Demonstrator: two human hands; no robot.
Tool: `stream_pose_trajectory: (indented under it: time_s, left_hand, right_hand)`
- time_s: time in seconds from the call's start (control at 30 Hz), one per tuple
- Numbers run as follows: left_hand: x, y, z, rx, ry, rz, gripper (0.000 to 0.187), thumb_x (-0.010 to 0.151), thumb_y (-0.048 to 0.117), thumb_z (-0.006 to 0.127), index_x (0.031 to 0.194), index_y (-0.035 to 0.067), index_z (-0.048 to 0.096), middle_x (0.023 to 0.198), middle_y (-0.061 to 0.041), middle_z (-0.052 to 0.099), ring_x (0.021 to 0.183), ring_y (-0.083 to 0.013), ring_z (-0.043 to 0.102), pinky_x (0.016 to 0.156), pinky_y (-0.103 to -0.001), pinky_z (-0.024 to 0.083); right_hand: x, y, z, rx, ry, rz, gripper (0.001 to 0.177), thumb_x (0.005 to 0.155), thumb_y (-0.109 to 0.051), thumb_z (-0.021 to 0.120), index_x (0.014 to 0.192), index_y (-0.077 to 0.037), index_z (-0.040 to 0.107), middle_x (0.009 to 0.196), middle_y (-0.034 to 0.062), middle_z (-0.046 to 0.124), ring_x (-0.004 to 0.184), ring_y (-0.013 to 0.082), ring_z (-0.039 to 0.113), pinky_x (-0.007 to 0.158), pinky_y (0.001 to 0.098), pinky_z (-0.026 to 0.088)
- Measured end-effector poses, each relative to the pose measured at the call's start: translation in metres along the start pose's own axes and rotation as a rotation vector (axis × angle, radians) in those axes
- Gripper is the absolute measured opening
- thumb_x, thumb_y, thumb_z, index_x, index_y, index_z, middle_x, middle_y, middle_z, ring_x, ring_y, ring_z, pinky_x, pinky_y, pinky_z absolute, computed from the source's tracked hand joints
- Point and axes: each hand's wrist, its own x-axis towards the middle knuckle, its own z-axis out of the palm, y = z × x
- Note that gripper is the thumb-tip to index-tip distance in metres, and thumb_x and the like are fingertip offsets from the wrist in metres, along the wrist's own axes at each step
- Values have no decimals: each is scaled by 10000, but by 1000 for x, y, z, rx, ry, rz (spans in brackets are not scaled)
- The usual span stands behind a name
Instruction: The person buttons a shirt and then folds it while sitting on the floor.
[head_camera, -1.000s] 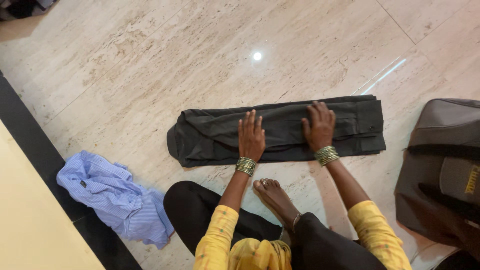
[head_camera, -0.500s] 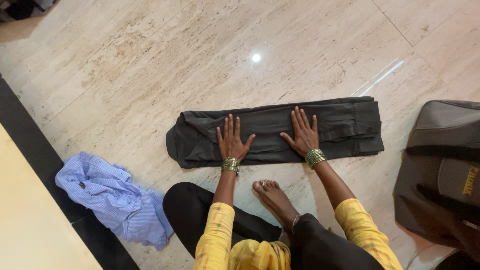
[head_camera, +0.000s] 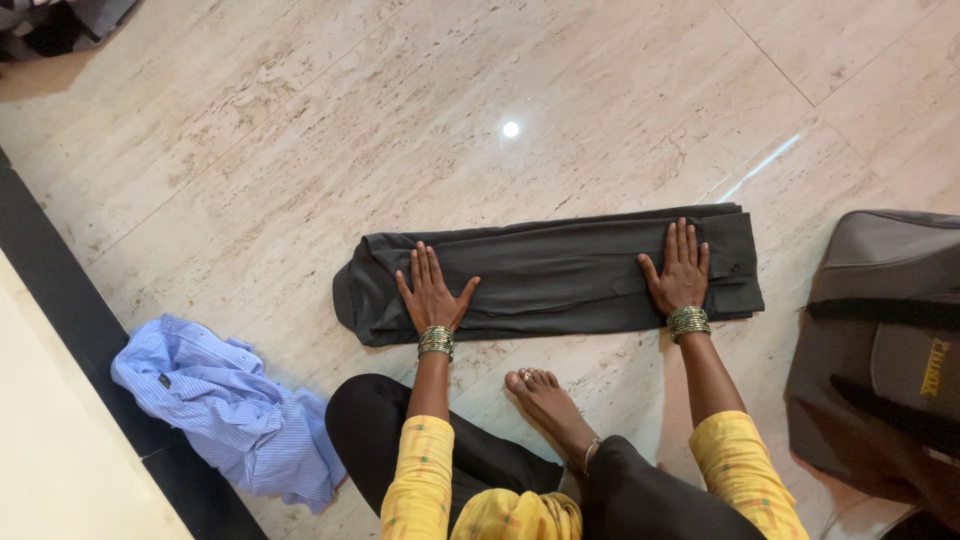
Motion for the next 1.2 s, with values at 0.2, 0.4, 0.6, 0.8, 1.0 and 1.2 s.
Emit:
stream_pose_trajectory:
  time_s: [0.2, 0.4, 0.6, 0.8, 1.0, 1.2]
  left_hand:
    - [0, -3, -3, 30, 10, -45, 1172, 821, 928, 311, 1639, 106, 147, 1722, -64, 89, 1583, -243, 68, 1255, -561, 34]
    - [2, 0, -11, 47, -17, -71, 1124, 840, 904, 302, 1632, 117, 172, 1713, -76, 101, 1574, -271, 63, 1238, -592, 22]
    - [-1, 44, -11, -41, 66, 45, 939, 994, 725, 307, 1637, 50, 198, 1730, -127, 106, 1598, -270, 66, 1264, -564, 16]
    - [-18, 127, 12, -154, 35, 284, 807, 1045, 586, 376, 1642, 63, 225, 1739, -106, 128, 1605, -250, 104, 1286, -516, 77]
    - [-21, 119, 10, -168, -39, 267, 805, 1005, 596, 415, 1623, 106, 255, 1720, -28, 156, 1582, -199, 138, 1267, -516, 94]
    - [-20, 109, -2, -141, -59, 254, 820, 967, 638, 456, 1617, 171, 276, 1713, 14, 186, 1570, -218, 164, 1252, -519, 110]
  right_hand:
    - [-3, 1, 2, -27, 21, 15, 860, 1021, -668, 370, 1628, -63, 301, 1717, 102, 234, 1584, 256, 191, 1274, 489, 93]
    - [-4, 3, 5, -18, 36, 13, 857, 1016, -656, 387, 1627, -60, 306, 1716, 102, 230, 1589, 248, 178, 1275, 485, 79]
    - [-1, -31, 14, -156, 46, -47, 885, 990, -683, 373, 1616, -64, 282, 1711, 96, 197, 1578, 227, 152, 1247, 520, 25]
    - [-19, -115, 30, -58, -33, -294, 819, 1019, -629, 358, 1623, -85, 263, 1715, 78, 206, 1583, 202, 162, 1275, 500, 56]
    - [-19, -104, 9, -33, -13, -291, 791, 1007, -608, 412, 1609, -105, 311, 1691, 58, 267, 1558, 199, 234, 1266, 479, 119]
    - [-17, -79, -1, -23, 22, -212, 764, 1021, -599, 413, 1605, -111, 346, 1693, 53, 298, 1554, 205, 265, 1269, 472, 140]
